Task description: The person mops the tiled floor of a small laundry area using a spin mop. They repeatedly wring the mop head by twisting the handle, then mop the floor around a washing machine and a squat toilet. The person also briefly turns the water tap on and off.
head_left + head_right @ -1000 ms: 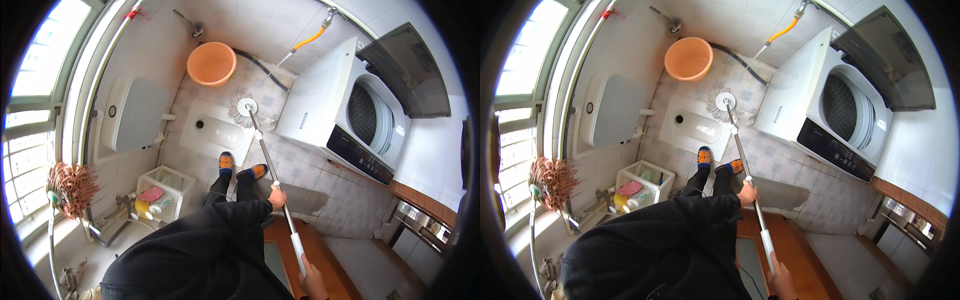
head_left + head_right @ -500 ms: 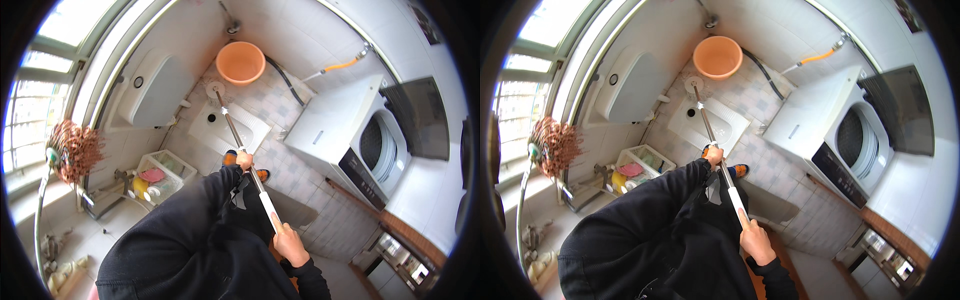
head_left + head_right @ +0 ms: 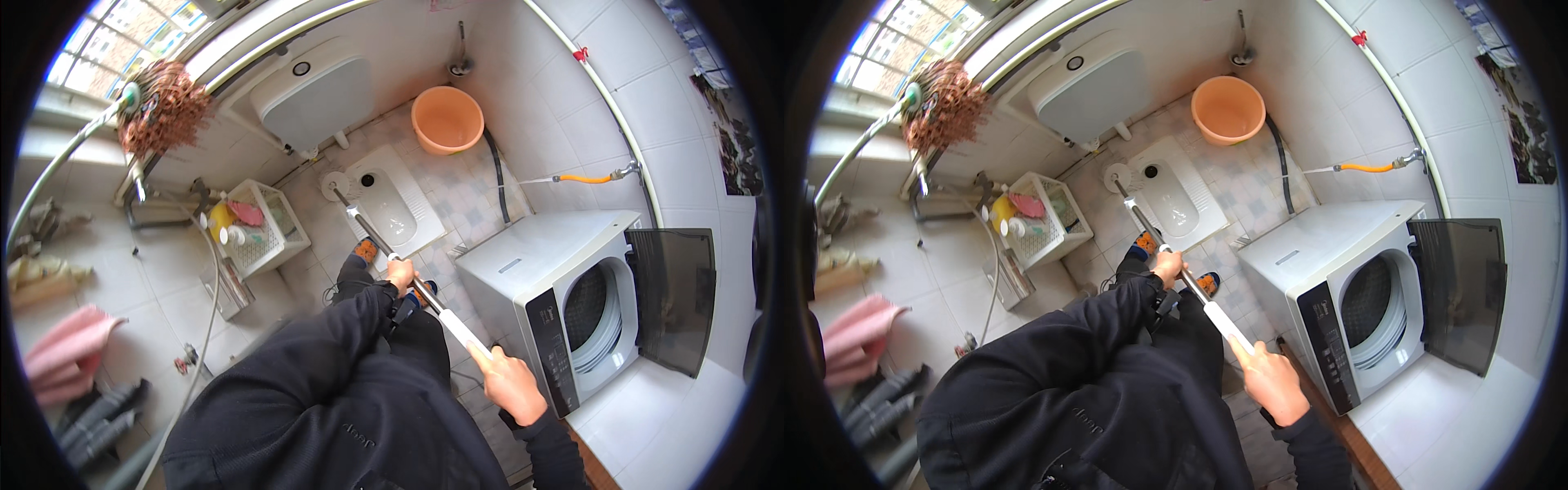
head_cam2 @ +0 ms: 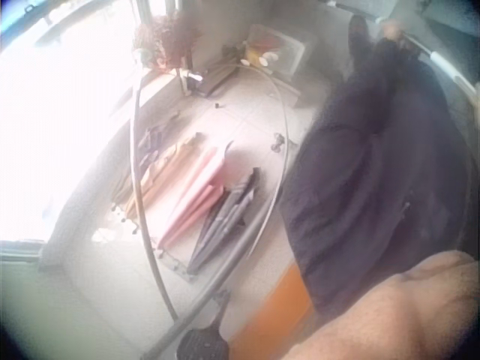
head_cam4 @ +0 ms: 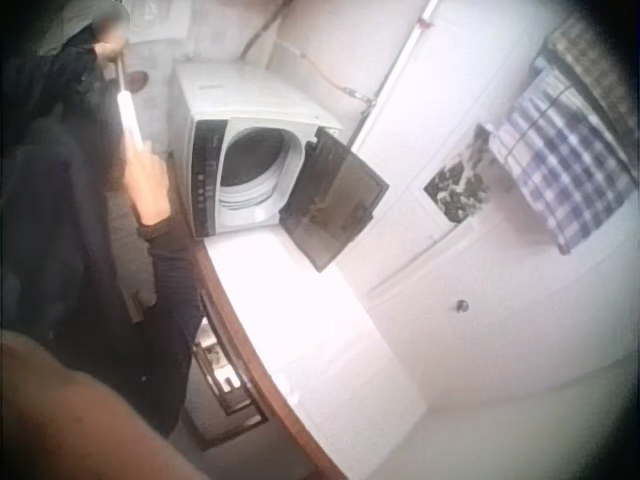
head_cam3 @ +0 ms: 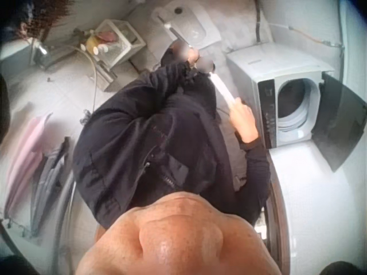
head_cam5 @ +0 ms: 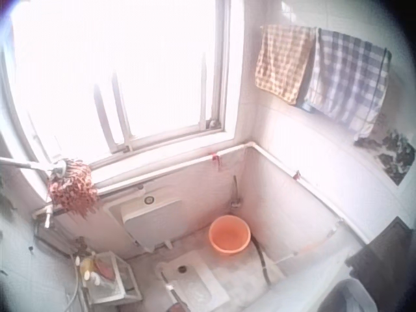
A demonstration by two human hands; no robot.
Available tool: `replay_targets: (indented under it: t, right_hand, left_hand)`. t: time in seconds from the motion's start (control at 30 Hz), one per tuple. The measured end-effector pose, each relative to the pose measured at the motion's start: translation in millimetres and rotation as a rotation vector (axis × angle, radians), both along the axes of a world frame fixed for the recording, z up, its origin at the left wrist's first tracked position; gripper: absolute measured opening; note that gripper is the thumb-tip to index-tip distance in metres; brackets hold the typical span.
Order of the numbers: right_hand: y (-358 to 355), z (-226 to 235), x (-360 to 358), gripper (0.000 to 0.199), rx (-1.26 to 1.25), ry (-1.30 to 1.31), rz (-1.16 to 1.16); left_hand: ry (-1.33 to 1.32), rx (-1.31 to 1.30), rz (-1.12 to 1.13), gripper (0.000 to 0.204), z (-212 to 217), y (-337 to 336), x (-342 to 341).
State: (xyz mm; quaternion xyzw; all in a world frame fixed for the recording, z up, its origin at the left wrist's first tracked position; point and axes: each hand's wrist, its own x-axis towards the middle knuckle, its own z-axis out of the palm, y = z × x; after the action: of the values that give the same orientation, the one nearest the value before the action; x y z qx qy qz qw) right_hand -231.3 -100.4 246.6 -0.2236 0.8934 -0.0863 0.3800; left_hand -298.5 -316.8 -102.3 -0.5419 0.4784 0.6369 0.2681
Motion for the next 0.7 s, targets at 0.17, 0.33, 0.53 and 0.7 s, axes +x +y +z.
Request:
replay_targets:
  t: [0.17, 0.33, 0.53, 0.7]
  right_hand:
    - [5, -24, -1, 0.06, -0.097, 0.046, 0.227]
    - [38, 4, -26, 0.06, -0.01, 0.019, 0.374]
    - [77, 56, -58, 0.069, 0.097, -0.045, 0.47]
    - [94, 103, -60, 0.064, 0.172, 0.001, 0.419]
  left_hand:
    - [0.032, 0.016, 0.12, 0.025, -7, -15, 31]
    - [-0.008, 0.068, 0.07, 0.023, 12, 25, 49]
    - [-0.116, 0.158, 0.045, 0.018, 36, 88, 59]
    - [-0.084, 0.26, 0.045, 0.02, 54, 140, 61]
